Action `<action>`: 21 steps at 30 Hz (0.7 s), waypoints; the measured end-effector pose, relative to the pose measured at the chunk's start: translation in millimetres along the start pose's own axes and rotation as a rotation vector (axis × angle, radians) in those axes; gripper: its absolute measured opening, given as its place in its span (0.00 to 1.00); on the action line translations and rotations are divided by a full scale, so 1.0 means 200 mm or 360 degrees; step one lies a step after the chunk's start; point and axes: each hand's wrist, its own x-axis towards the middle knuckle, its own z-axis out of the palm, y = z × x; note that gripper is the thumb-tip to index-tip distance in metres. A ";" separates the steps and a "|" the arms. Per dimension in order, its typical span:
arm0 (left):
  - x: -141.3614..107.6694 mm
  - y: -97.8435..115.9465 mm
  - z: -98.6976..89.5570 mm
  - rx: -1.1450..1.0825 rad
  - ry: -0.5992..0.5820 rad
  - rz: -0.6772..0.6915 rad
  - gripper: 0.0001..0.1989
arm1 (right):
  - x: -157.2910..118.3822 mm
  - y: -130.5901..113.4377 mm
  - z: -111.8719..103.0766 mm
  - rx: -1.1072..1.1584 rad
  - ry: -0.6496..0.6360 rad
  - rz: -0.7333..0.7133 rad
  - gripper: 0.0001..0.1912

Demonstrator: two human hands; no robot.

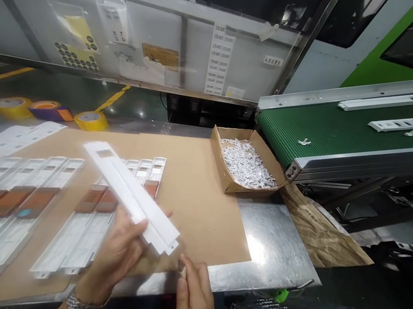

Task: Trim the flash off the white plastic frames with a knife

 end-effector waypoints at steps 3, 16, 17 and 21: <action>-0.03 0.01 0.00 0.0066 -0.0013 0.0026 0.35 | -0.01 0.03 0.04 -0.0235 0.0167 -0.0183 0.13; -0.03 -0.05 -0.01 0.0394 0.0300 0.0458 0.46 | -0.02 0.03 0.13 -0.0692 0.0327 -0.0462 0.14; -0.03 -0.05 -0.01 0.0419 0.0309 0.0471 0.46 | -0.02 0.02 0.13 -0.0703 0.0318 -0.0458 0.14; -0.04 -0.04 -0.01 0.0521 0.0344 0.0465 0.46 | -0.01 0.02 0.13 -0.0765 0.0300 -0.0460 0.14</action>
